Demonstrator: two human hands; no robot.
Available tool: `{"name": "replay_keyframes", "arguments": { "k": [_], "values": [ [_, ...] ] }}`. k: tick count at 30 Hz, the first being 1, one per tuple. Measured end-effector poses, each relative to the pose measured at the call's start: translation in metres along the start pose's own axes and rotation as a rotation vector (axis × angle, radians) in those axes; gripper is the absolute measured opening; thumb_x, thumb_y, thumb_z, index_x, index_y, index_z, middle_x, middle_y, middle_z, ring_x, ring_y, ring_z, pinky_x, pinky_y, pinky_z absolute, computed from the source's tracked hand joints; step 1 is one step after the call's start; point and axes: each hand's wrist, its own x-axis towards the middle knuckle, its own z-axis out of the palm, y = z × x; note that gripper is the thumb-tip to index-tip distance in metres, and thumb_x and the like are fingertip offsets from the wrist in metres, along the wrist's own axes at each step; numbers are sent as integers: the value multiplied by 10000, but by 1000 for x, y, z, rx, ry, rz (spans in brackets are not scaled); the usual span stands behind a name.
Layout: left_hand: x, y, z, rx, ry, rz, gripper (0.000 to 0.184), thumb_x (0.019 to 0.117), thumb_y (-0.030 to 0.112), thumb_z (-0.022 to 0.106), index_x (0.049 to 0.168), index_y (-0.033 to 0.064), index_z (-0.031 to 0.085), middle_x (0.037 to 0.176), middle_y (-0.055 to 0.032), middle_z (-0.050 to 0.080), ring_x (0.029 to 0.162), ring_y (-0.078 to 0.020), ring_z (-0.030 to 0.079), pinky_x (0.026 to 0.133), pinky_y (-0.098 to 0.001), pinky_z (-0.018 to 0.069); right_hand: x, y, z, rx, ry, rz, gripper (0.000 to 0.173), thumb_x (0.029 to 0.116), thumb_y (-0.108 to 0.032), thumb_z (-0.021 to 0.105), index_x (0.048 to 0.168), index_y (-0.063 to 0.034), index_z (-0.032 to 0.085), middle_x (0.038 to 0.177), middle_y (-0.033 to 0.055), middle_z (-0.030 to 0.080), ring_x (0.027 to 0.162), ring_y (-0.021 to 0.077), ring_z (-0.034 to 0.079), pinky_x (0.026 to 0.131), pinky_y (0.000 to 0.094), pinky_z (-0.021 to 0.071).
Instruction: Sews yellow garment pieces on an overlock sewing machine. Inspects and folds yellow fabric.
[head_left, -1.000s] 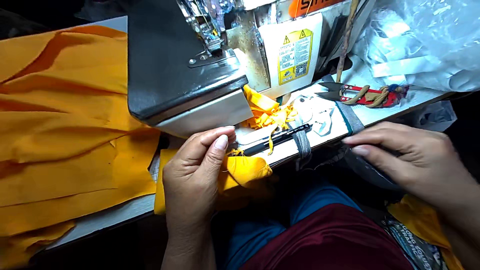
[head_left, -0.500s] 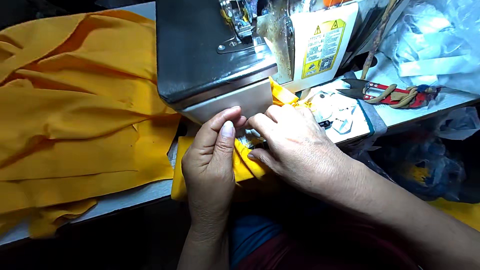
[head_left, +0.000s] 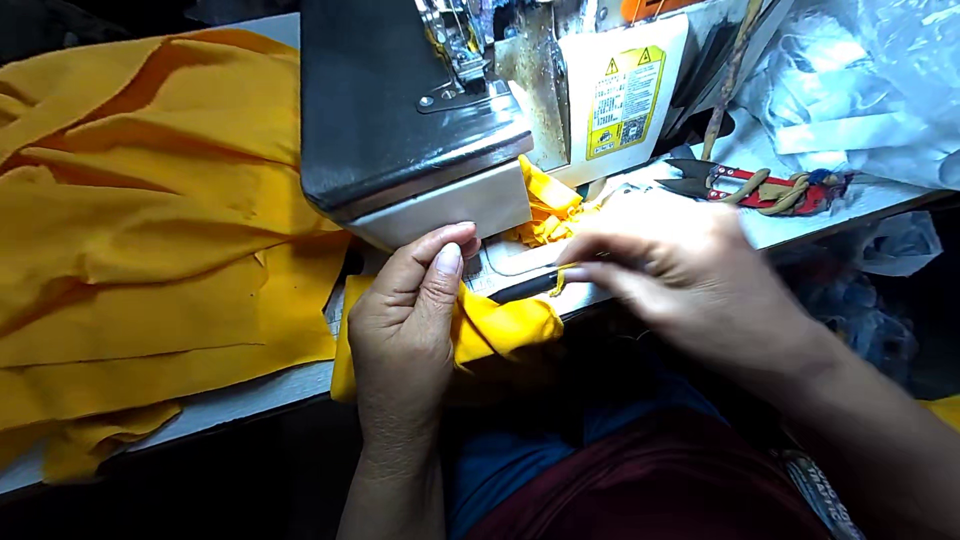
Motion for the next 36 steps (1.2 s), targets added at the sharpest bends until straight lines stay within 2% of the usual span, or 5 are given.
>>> {"name": "replay_keyframes", "arguments": {
  "k": [10,17,24,30,36],
  "values": [
    [5,-18,-8,4,-71,43,240,1048,143,509,1216,108,677,1141,92,728,1064,-60,692,965,-240,561,-138,74,-140,78,328,525,139,956,-98,666,1014,-206,732,980,-164,730,902,-37,680,848,155,571],
    [7,-26,-15,34,-76,54,272,1022,72,448,1186,10,656,1122,55,722,1048,-57,681,968,-234,543,-250,132,-181,58,867,1445,89,1039,-137,568,1112,-91,592,862,-67,615,691,-8,613,657,175,543],
    [5,-15,-11,72,-61,-3,268,996,-6,427,1157,-45,639,1070,55,726,1029,-38,683,974,-223,541,-314,179,-182,122,1176,1698,234,1045,-177,540,1249,-65,562,926,5,561,710,48,571,653,205,502],
    [4,-14,-13,143,-91,-14,271,995,4,436,1171,-88,620,1096,21,712,1057,-38,670,988,-229,533,-314,188,-165,-77,698,1715,279,1053,-149,558,1254,40,597,1050,129,611,781,102,556,743,286,494],
    [4,-9,-9,174,-71,-38,250,1001,-1,440,1152,-81,622,1065,38,714,1026,-14,668,955,-202,536,-318,196,-151,-269,363,1662,347,1042,-62,555,1372,39,594,1337,312,599,1235,472,575,1024,655,419]
  ]
}}
